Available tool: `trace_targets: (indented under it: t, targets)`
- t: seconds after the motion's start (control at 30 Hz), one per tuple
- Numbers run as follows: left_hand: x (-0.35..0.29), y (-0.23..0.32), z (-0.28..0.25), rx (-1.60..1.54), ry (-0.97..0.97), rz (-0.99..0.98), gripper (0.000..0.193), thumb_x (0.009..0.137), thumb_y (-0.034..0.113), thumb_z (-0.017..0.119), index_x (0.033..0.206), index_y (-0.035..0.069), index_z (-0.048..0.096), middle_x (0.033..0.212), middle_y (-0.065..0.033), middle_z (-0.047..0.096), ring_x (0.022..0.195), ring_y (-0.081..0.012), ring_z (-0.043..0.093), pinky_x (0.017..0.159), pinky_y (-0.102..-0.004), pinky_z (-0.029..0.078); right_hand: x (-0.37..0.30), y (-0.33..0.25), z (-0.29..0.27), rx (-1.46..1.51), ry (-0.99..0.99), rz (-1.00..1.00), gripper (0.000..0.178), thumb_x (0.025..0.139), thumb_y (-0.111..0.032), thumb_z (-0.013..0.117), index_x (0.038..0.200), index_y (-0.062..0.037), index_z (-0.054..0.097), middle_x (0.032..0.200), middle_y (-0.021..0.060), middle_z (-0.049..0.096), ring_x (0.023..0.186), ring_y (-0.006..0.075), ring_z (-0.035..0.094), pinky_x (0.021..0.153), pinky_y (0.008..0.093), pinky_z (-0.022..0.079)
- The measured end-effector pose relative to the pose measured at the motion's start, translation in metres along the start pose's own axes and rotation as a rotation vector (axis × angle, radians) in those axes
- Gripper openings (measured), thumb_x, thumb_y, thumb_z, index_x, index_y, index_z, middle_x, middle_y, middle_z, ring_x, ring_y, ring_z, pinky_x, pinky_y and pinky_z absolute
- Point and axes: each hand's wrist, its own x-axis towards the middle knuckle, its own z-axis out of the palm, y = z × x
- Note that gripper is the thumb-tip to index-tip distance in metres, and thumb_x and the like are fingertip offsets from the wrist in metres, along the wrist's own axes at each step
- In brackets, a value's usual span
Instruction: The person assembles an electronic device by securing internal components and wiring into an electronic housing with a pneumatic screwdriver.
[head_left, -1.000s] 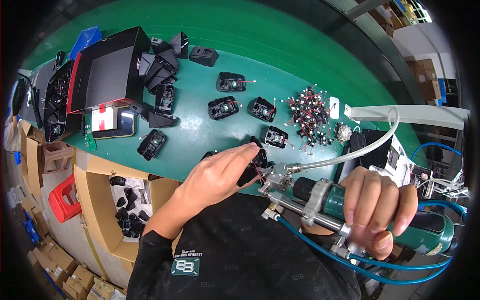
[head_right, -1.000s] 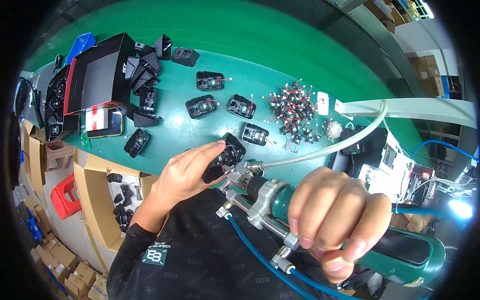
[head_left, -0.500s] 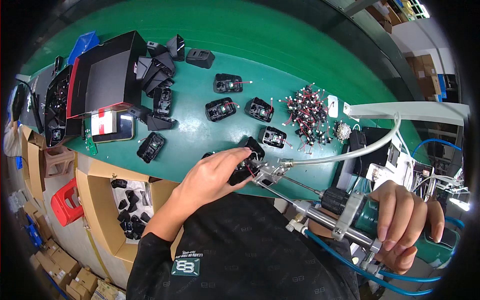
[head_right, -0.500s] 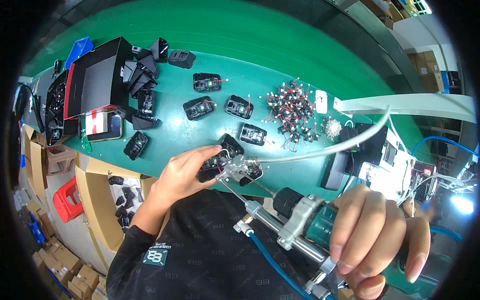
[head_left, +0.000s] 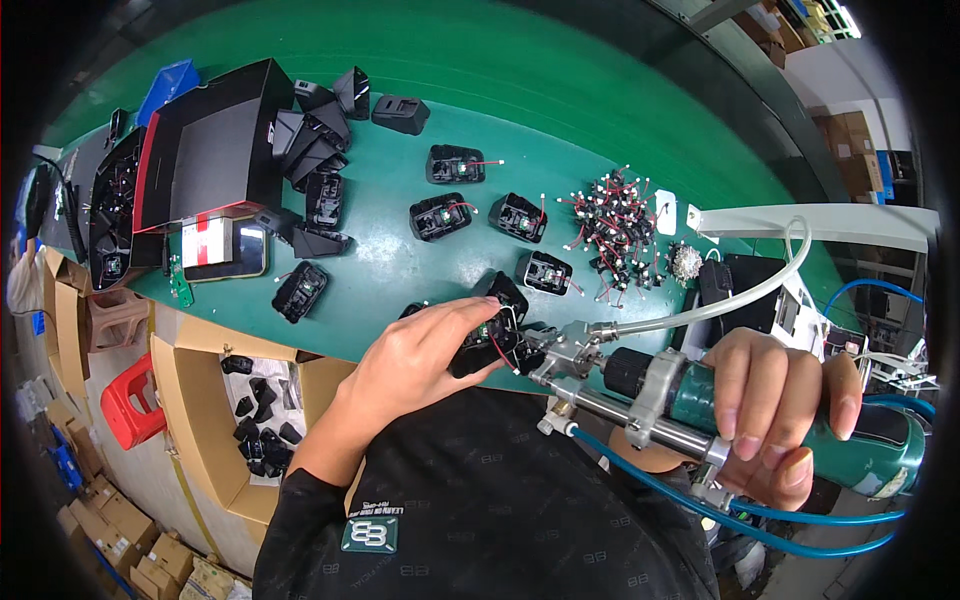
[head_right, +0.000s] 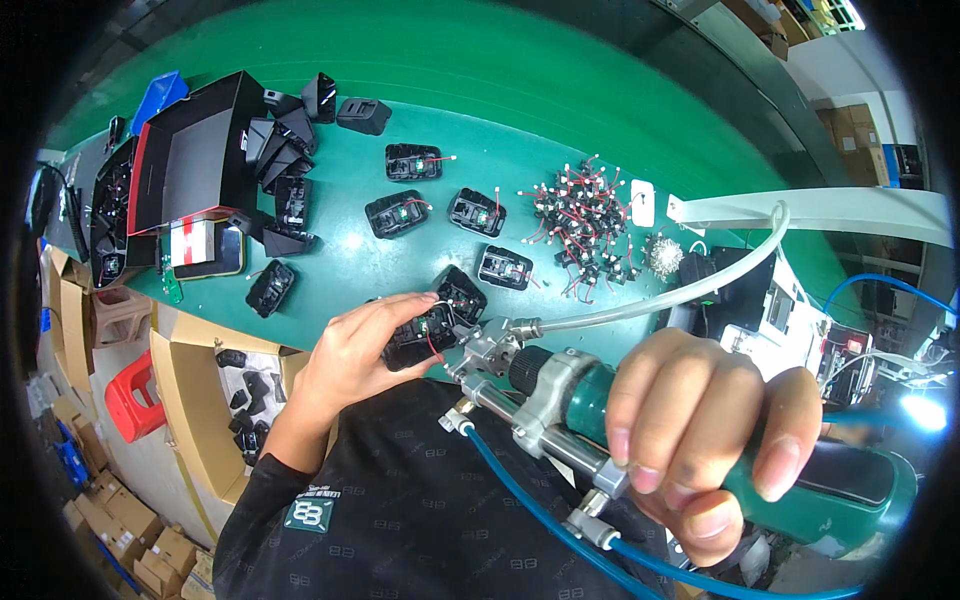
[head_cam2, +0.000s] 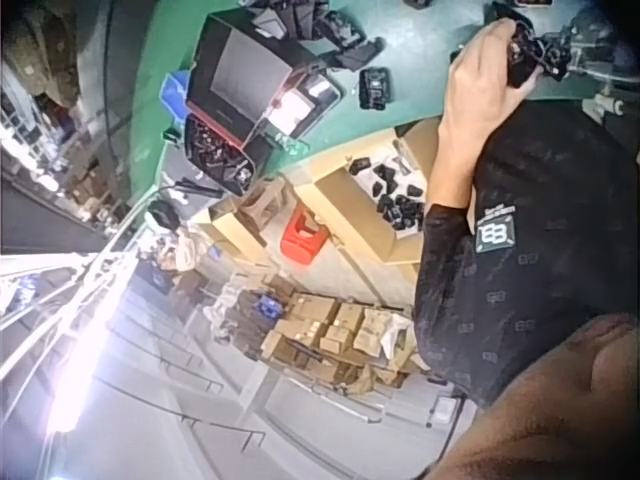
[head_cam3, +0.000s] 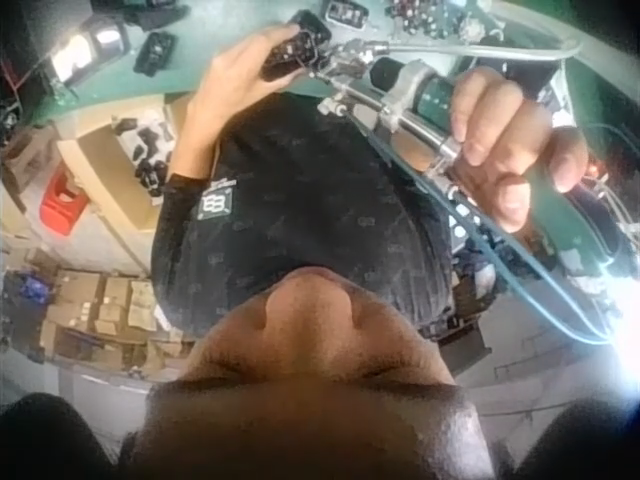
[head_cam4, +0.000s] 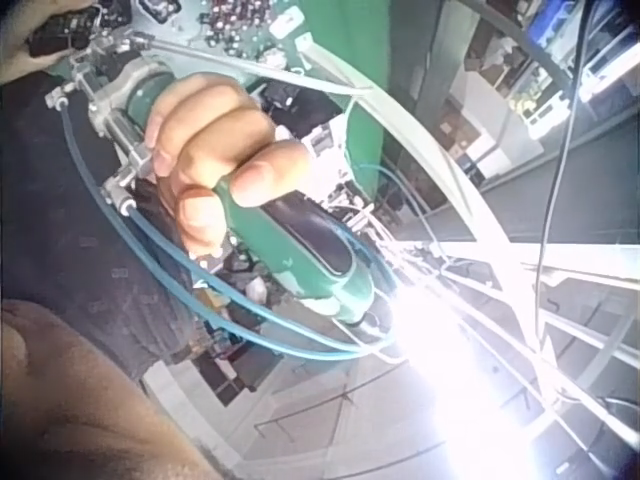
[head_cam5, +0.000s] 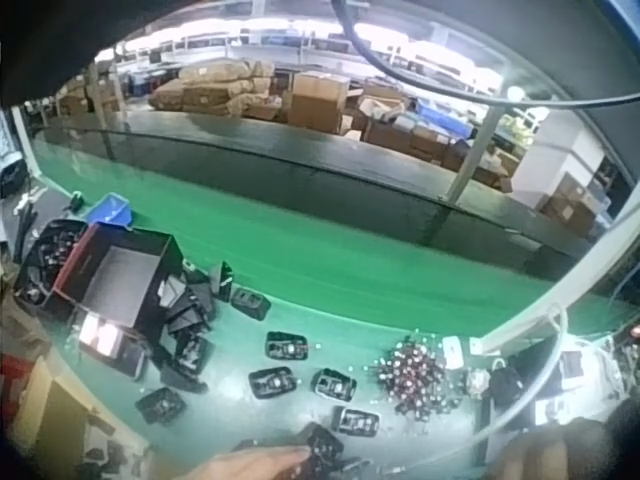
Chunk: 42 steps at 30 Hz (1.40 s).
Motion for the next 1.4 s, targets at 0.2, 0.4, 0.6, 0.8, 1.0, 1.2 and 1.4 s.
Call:
trace_targets:
  t: [0.2,0.4,0.6,0.8,1.0,1.2,1.4]
  targets:
    - [-0.001,0.001,0.001,0.005,-0.024,0.045,0.054,0.071,0.015,0.085,0.117,0.000,0.060,0.111,-0.0123,0.069,0.103,-0.0267,0.068,0.088,-0.0360,0.057,-0.003,0.008,0.003,0.021,0.020,0.010,0.036,0.084,-0.010,0.071,0.112,-0.0185,0.048,0.076,-0.0032,0.056,0.063,0.0123,0.056,0.057,0.0264,0.049]
    - [-0.002,0.001,0.001,-0.017,-0.015,0.069,0.053,0.071,0.014,0.085,0.116,0.000,0.061,0.113,-0.0123,0.069,0.103,-0.0263,0.069,0.089,-0.0353,0.057,-0.001,0.005,0.006,-0.024,0.045,0.036,0.032,0.084,-0.010,0.071,0.106,-0.0168,0.049,0.075,-0.0027,0.056,0.063,0.0123,0.057,0.056,0.0264,0.049]
    - [-0.004,-0.009,-0.001,-0.089,0.081,0.187,0.054,0.068,0.011,0.086,0.114,-0.002,0.062,0.114,-0.0137,0.069,0.101,-0.0276,0.070,0.088,-0.0352,0.058,0.001,0.011,0.005,0.065,-0.187,0.011,0.028,0.083,-0.006,0.073,0.099,-0.0151,0.052,0.071,-0.0019,0.059,0.063,0.0129,0.060,0.056,0.0254,0.051]
    - [-0.007,-0.023,-0.005,-0.089,0.006,0.145,0.061,0.068,0.011,0.086,0.122,0.000,0.060,0.113,-0.0144,0.068,0.100,-0.0300,0.069,0.090,-0.0388,0.056,-0.003,0.012,0.004,0.010,0.005,0.010,0.039,0.083,-0.011,0.072,0.117,-0.0178,0.052,0.077,-0.0032,0.059,0.064,0.0123,0.060,0.058,0.0249,0.051]
    - [-0.008,-0.047,-0.017,0.219,-0.001,-0.019,0.077,0.061,0.013,0.089,0.129,0.004,0.056,0.123,-0.0113,0.064,0.113,-0.0309,0.060,0.098,-0.0408,0.046,0.005,-0.005,-0.010,0.021,-0.013,-0.156,0.047,0.073,-0.008,0.073,0.118,-0.0048,0.056,0.072,-0.0021,0.059,0.064,0.0087,0.060,0.062,0.0213,0.052]
    - [-0.043,-0.043,-0.047,0.483,0.280,-0.097,0.077,0.060,0.041,0.090,0.123,0.006,0.061,0.131,-0.0149,0.054,0.122,-0.0337,0.050,0.103,-0.0452,0.038,0.003,0.011,-0.011,0.017,-0.075,-0.037,0.047,0.081,-0.012,0.074,0.122,-0.0154,0.051,0.077,-0.0030,0.062,0.064,0.0091,0.060,0.058,0.0219,0.053]
    - [-0.098,-0.076,-0.057,0.767,0.634,-0.452,0.091,0.057,0.038,0.094,0.132,0.006,0.052,0.137,-0.0204,0.039,0.128,-0.0371,0.040,0.106,-0.0479,0.035,0.009,0.019,-0.006,0.064,-0.101,-0.059,0.046,0.081,-0.012,0.073,0.121,-0.0159,0.052,0.078,-0.0027,0.062,0.065,0.0095,0.061,0.059,0.0226,0.053]
